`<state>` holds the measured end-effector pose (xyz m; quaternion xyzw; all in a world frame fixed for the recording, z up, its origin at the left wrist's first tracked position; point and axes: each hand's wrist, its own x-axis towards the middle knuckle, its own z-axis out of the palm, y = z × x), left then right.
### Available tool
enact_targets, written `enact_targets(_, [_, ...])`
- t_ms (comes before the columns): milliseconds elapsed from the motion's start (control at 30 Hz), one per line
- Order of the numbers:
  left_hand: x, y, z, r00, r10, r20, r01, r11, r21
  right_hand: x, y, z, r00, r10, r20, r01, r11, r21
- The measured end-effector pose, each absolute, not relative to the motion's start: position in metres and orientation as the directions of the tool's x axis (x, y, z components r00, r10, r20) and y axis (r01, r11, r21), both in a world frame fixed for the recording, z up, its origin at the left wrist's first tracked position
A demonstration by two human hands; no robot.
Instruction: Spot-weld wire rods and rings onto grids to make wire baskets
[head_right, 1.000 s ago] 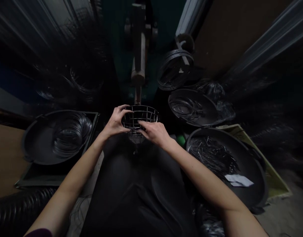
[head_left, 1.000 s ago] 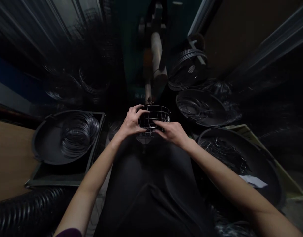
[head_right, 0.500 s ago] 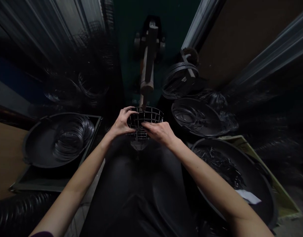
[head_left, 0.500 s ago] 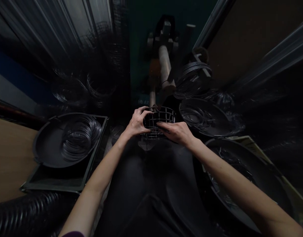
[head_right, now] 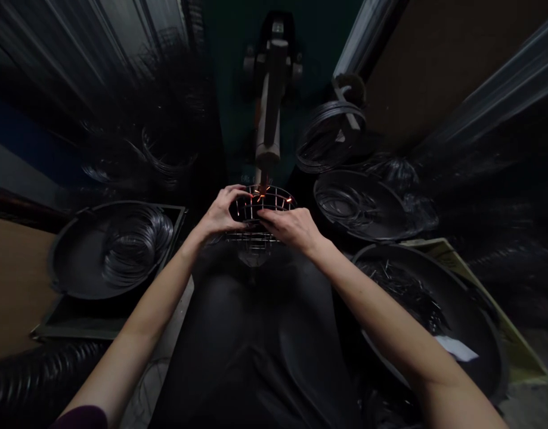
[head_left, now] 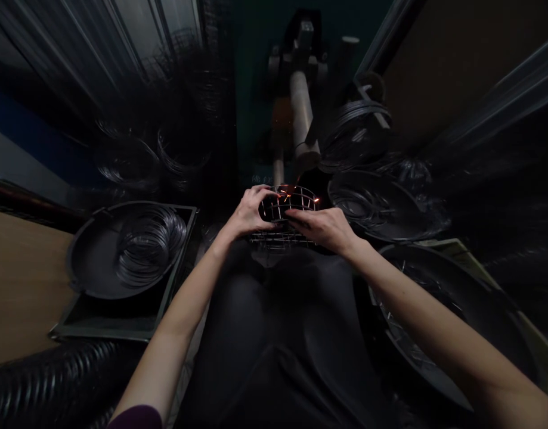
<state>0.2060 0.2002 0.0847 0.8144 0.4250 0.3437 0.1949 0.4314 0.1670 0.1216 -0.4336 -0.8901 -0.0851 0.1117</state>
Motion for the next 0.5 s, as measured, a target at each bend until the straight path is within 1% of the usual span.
enact_targets(100, [0.206,0.201,0.083,0.375,0.833,0.407,0.541,-0.553,0.633,0.433,0.161,0.116,-0.542,0.775,0.323,0.82,0.572,0.003])
enact_targets(200, [0.208,0.207,0.083,0.34,0.862,0.376,0.547,-0.507,0.667,0.434,0.159,0.11,-0.433,0.798,0.42,0.867,0.496,-0.049])
enact_targets(267, [0.209,0.213,0.085,0.334,0.866,0.371,0.553,-0.499,0.667,0.433,0.163,0.107,-0.368,0.807,0.461,0.89,0.45,-0.078])
enact_targets(333, [0.209,0.22,0.087,0.334,0.863,0.379,0.561,-0.505,0.656,0.432,0.17,0.107,-0.326,0.817,0.476,0.897,0.427,-0.119])
enact_targets(500, [0.208,0.233,0.084,0.34,0.845,0.413,0.562,-0.534,0.631,0.433,0.183,0.106,-0.29,0.831,0.475,0.849,0.452,-0.273])
